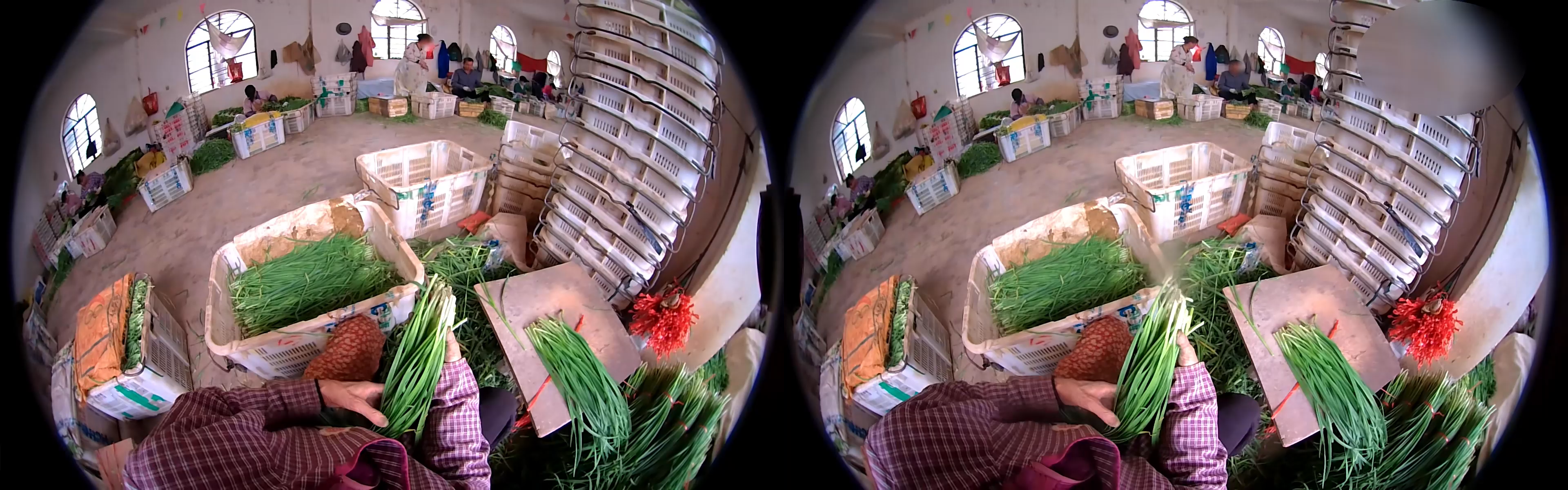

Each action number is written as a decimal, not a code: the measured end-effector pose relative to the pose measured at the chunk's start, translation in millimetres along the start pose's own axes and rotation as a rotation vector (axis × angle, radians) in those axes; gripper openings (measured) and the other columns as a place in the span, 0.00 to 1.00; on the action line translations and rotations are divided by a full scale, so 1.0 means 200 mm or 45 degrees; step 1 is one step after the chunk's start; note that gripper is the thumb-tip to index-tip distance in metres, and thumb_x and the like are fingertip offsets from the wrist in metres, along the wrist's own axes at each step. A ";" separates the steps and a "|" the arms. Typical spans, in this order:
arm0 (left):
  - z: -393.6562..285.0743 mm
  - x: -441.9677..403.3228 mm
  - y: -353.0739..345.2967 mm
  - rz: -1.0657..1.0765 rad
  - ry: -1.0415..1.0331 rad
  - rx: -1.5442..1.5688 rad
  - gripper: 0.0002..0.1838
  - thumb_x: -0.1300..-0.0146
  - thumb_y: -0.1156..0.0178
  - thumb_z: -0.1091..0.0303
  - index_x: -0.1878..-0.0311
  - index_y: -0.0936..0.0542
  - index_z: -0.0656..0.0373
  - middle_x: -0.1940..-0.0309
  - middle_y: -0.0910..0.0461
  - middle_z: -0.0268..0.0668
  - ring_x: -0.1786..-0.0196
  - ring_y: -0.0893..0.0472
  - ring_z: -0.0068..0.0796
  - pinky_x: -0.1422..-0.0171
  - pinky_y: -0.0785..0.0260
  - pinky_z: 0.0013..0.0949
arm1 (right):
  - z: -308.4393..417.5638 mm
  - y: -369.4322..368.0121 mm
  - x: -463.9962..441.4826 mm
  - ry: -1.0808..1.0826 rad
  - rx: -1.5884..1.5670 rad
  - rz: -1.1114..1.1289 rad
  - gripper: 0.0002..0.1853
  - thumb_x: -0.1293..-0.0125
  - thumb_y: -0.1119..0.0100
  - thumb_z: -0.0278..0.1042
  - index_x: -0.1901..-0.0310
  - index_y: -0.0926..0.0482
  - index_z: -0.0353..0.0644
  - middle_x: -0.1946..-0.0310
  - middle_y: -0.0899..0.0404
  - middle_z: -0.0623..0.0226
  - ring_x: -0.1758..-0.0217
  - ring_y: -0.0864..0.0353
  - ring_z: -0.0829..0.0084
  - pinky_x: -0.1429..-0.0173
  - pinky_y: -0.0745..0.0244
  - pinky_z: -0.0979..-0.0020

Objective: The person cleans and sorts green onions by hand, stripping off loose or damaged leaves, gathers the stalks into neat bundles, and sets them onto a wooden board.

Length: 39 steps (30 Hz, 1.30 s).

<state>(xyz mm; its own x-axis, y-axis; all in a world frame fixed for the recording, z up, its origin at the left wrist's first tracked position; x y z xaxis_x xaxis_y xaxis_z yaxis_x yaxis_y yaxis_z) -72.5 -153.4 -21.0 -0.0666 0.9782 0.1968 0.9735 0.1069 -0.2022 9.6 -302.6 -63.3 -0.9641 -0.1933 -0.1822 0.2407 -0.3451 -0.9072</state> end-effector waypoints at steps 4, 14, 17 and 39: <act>-0.13 0.25 0.25 -0.034 0.471 -0.320 0.33 0.40 0.37 0.68 0.33 0.38 0.62 0.41 0.27 0.43 0.43 0.24 0.34 0.44 0.28 0.34 | -0.01 -0.04 0.02 -0.049 -0.002 0.022 0.33 0.50 0.29 0.49 0.45 0.27 0.39 0.54 0.19 0.59 0.57 0.17 0.62 0.54 0.18 0.59; -0.67 -0.13 0.28 -0.734 -0.359 -0.179 0.32 0.41 0.37 0.66 0.35 0.36 0.66 0.45 0.26 0.40 0.41 0.28 0.27 0.36 0.37 0.30 | 0.00 -0.12 -0.01 0.037 0.347 -0.202 0.25 0.36 0.40 0.38 0.40 0.32 0.38 0.51 0.22 0.63 0.53 0.19 0.69 0.50 0.21 0.68; -0.62 -0.28 0.27 -0.762 -0.394 -0.022 0.23 0.40 0.36 0.69 0.42 0.30 0.63 0.51 0.24 0.35 0.47 0.25 0.23 0.43 0.31 0.27 | 0.11 -0.12 0.00 0.351 0.810 -0.297 0.21 0.32 0.45 0.41 0.43 0.28 0.36 0.52 0.22 0.64 0.55 0.21 0.74 0.52 0.24 0.73; -0.53 -0.33 0.22 -1.051 -0.491 -0.128 0.17 0.40 0.40 0.74 0.48 0.28 0.63 0.56 0.22 0.38 0.52 0.22 0.26 0.43 0.28 0.31 | 0.28 -0.15 0.13 0.459 0.765 -0.471 0.24 0.36 0.41 0.40 0.44 0.28 0.31 0.55 0.20 0.60 0.56 0.21 0.73 0.49 0.26 0.72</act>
<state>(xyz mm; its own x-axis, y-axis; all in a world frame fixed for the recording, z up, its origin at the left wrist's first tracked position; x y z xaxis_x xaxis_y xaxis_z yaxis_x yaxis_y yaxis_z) -2.8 -231.5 59.3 -0.8002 0.5920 -0.0960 0.5979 0.7999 -0.0514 -16.7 -348.5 -19.8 -0.9456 0.3050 -0.1136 -0.1823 -0.7855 -0.5915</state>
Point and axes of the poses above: each hand's wrist, its own x-axis away from the middle knuckle, its own y-axis out of the back of the hand, z = x × y, the point moved 7 cm from there along -x, towards the middle knuckle
